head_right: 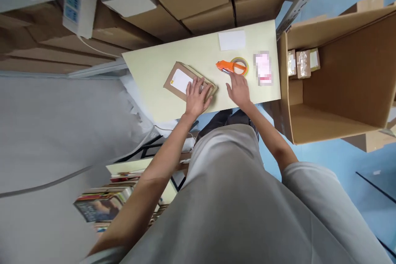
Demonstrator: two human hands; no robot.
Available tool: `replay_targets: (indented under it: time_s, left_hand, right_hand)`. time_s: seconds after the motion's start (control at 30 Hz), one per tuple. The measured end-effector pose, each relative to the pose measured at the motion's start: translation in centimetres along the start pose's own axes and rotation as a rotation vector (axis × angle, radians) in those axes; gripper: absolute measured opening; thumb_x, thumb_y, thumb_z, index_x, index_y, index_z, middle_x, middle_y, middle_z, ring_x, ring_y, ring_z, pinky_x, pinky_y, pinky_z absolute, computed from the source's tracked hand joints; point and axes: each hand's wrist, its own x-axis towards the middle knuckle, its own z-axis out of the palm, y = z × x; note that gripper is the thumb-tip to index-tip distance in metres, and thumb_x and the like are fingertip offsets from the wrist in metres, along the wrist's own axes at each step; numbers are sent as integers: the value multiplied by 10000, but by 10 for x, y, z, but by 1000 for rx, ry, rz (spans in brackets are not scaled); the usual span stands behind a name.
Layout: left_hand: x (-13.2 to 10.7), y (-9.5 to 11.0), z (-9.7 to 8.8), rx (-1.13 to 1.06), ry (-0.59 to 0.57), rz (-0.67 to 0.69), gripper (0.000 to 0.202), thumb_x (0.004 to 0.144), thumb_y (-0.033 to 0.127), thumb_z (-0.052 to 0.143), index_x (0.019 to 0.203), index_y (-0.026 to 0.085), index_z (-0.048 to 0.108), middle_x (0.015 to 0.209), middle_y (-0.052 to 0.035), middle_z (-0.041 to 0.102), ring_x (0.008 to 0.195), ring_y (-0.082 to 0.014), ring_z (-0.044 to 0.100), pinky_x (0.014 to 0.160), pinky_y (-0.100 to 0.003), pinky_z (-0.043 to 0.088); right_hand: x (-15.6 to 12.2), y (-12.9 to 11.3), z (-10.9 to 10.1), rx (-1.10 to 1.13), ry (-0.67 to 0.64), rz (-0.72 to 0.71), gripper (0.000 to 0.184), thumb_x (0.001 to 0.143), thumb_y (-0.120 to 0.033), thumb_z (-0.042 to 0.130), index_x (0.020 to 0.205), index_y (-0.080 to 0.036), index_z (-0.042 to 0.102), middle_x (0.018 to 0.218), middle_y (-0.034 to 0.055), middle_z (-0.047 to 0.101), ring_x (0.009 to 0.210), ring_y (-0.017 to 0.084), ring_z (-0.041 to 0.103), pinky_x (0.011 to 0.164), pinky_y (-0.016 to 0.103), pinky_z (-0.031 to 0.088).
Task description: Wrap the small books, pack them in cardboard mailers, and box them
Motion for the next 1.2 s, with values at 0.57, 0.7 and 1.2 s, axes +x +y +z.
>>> replay_targets:
  time_s: [0.57, 0.7, 1.2]
  left_hand:
    - [10, -9, -35, -85, 78, -61, 701, 1106, 601, 564, 1701, 232, 570, 1839, -181, 459, 1765, -377, 330, 1438, -589, 197]
    - [56, -39, -69, -82, 235, -394, 682, 1141, 643, 475, 1618, 176, 616, 1653, -253, 637, 1680, -414, 448, 1380, -632, 275]
    - [-41, -62, -95, -373, 184, -481, 399, 1053, 421, 637, 1320, 185, 817, 1286, -139, 790, 1127, -280, 789, 1084, -391, 596]
  right_hand:
    - [-9, -77, 64, 659, 219, 600, 958, 1090, -927, 283, 1316, -179, 837, 1433, 172, 826, 1477, 348, 727, 1332, 517, 505]
    - [-24, -90, 53, 820, 213, 949, 789, 1126, -829, 432, 1040, -149, 824, 1134, 215, 883, 1150, 345, 874, 1113, 500, 656]
    - [-45, -130, 14, 573, 306, 491, 772, 1025, -835, 583, 1388, -196, 817, 1387, 138, 856, 1455, 359, 735, 1249, 483, 589]
